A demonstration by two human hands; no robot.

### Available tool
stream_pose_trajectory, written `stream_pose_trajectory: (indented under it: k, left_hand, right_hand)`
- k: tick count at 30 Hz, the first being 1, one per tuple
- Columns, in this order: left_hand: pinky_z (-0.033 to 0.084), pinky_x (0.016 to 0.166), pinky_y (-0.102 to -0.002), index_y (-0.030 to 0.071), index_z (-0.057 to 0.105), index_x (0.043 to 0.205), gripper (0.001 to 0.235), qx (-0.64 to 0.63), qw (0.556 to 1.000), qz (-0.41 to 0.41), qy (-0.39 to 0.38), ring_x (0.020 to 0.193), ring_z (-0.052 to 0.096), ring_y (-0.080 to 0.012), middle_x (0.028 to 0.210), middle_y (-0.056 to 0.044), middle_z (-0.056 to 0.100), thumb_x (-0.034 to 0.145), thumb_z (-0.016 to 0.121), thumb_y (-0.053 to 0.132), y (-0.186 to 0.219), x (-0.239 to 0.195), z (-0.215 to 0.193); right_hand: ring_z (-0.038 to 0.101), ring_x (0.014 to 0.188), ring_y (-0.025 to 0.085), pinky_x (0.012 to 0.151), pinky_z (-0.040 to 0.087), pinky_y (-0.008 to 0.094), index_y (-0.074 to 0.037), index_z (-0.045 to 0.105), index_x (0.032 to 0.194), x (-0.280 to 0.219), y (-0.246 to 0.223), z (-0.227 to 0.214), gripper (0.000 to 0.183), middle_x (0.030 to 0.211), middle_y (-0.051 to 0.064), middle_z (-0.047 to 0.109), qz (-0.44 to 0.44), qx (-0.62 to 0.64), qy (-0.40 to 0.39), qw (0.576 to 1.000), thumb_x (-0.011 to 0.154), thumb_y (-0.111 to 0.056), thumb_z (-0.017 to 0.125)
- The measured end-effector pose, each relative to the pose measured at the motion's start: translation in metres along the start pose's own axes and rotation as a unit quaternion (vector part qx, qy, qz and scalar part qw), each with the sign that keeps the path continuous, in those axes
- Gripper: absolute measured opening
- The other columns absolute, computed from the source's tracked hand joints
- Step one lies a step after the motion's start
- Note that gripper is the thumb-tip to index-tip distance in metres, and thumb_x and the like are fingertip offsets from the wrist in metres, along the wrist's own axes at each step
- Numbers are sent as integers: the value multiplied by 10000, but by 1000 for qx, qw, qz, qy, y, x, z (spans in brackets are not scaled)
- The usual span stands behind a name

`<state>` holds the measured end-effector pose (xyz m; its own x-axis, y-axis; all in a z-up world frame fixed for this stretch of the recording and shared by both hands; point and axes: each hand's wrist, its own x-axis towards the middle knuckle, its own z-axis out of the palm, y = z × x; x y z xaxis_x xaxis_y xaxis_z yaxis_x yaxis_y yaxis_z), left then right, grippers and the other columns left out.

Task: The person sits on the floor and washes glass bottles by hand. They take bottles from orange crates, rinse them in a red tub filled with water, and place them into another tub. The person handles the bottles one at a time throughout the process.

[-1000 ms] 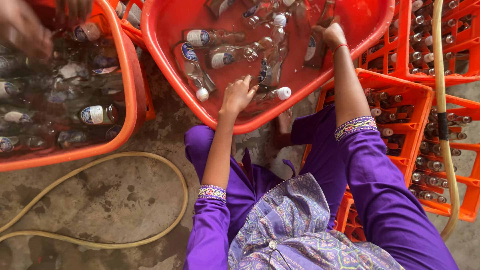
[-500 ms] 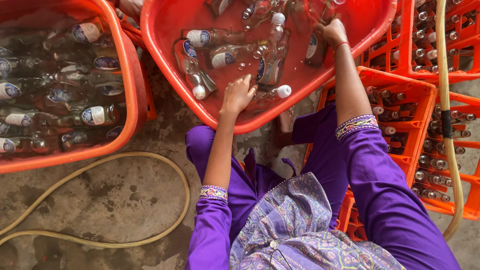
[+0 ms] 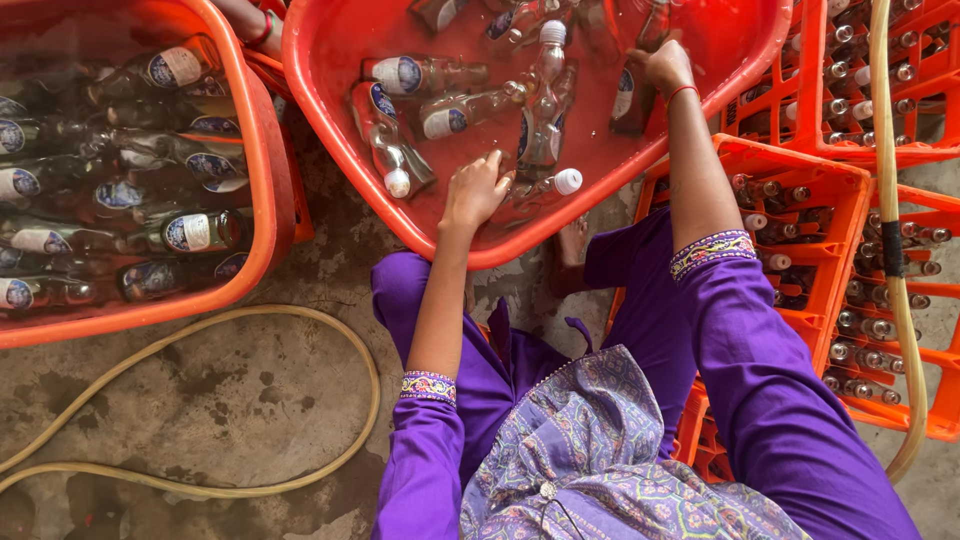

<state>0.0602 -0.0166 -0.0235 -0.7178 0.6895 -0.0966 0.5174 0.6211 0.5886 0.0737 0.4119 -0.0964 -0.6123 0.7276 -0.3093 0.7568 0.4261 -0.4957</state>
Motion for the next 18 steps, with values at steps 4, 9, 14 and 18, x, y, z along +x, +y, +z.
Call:
stream_pose_trajectory:
  k: [4, 9, 14, 18]
  left_hand:
    - [527, 858, -493, 121, 628, 1185, 320, -11, 1000, 3, 3, 980, 692, -359, 1040, -130, 736, 951, 671, 335, 1, -2, -2]
    - [520, 871, -491, 119, 629, 1175, 314, -6, 1000, 14, 9, 992, 689, -351, 1041, -132, 732, 949, 673, 334, 3, -3, -3]
    - [520, 869, -498, 110, 629, 1156, 321, -14, 1000, 10, 13, 1016, 681, -363, 1103, -136, 729, 937, 667, 341, -1, 2, -3]
    - [522, 893, -506, 112, 618, 1230, 366, -2, 1000, -6, -14, 1032, 677, -371, 1110, -160, 712, 968, 652, 365, -6, 7, -3]
  right_hand:
    - [670, 1102, 354, 902, 533, 439, 96, 584, 1248, 0, 4, 4, 715, 1199, 267, 653, -18, 67, 9, 998, 849, -423, 873]
    - [624, 1091, 434, 847, 521, 463, 87, 436, 1337, 3, 6, 4, 835, 1209, 338, 594, -54, 57, 41, 996, 828, -394, 890]
    - [660, 1077, 302, 862, 530, 494, 5, 614, 1305, 0, -5, -9, 633, 1181, 144, 693, 77, 119, -107, 984, 895, -415, 852]
    - [718, 1025, 165, 915, 609, 354, -57, 563, 1256, -28, -9, -24, 521, 1149, 53, 739, -116, 347, -103, 925, 853, -179, 871]
